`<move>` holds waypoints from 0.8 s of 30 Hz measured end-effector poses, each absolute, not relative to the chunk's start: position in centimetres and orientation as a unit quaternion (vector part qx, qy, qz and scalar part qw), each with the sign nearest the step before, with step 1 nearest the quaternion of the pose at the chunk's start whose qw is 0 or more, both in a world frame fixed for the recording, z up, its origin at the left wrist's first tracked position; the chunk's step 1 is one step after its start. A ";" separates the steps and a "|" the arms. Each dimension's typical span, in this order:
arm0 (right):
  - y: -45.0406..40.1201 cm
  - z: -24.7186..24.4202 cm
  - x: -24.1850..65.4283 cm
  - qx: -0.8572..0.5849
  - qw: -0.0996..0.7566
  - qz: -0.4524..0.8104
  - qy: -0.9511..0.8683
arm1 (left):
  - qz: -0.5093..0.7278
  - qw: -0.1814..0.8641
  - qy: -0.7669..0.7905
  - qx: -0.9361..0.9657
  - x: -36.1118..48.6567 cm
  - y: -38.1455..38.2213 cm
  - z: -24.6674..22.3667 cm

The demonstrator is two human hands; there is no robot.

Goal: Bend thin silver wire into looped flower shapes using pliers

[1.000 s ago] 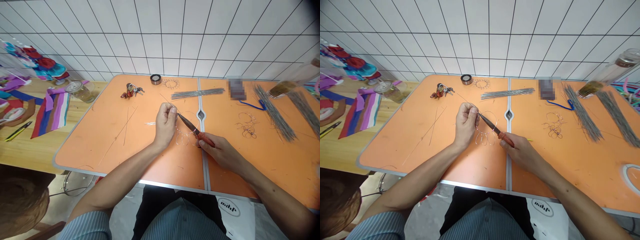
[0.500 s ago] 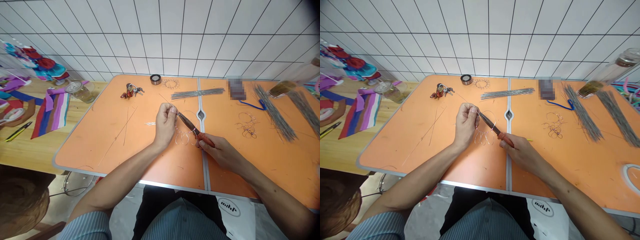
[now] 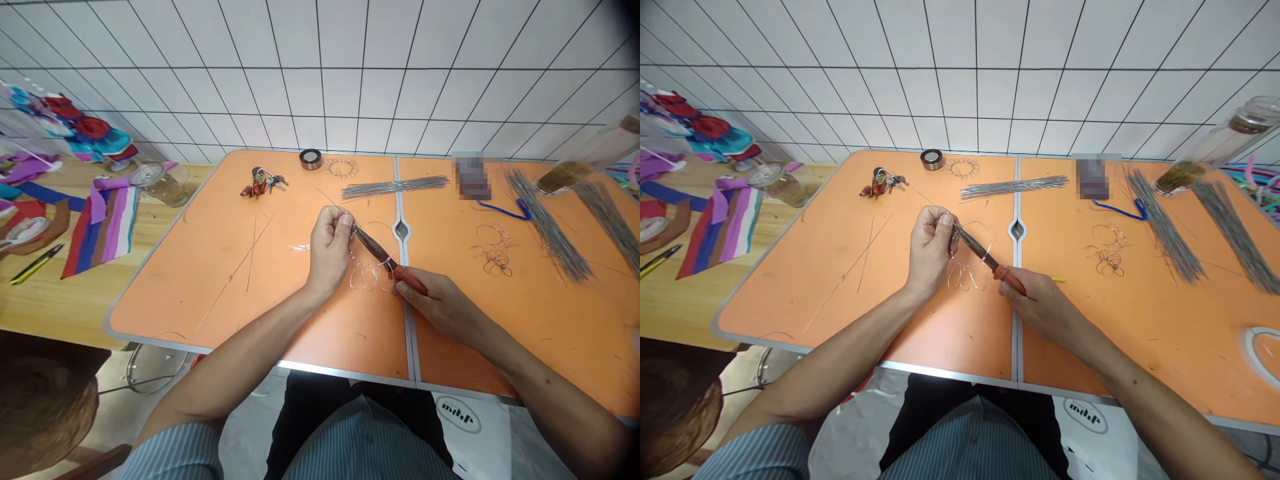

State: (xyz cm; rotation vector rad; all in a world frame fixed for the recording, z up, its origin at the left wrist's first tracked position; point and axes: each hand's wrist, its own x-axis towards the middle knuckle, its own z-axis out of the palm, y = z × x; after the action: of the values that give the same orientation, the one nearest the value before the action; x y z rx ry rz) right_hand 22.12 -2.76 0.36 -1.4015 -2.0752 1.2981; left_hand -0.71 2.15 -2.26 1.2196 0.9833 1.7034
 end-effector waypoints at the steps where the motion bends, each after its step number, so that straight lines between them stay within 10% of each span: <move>1: -2.7 0.3 22.1 -0.489 0.160 0.459 -0.724 | 0.675 0.404 0.386 0.482 -0.7 2.1 -2.3; 24: -3.0 0.2 21.7 -0.504 0.180 0.408 -0.740 | 0.657 0.444 0.404 0.455 -0.9 2.3 -1.9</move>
State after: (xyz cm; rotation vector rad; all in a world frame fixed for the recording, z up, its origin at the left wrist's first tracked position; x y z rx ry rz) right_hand 21.66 -3.00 0.21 -1.4243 -2.0901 1.1536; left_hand -0.92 2.28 -1.88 1.1283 1.0017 1.6294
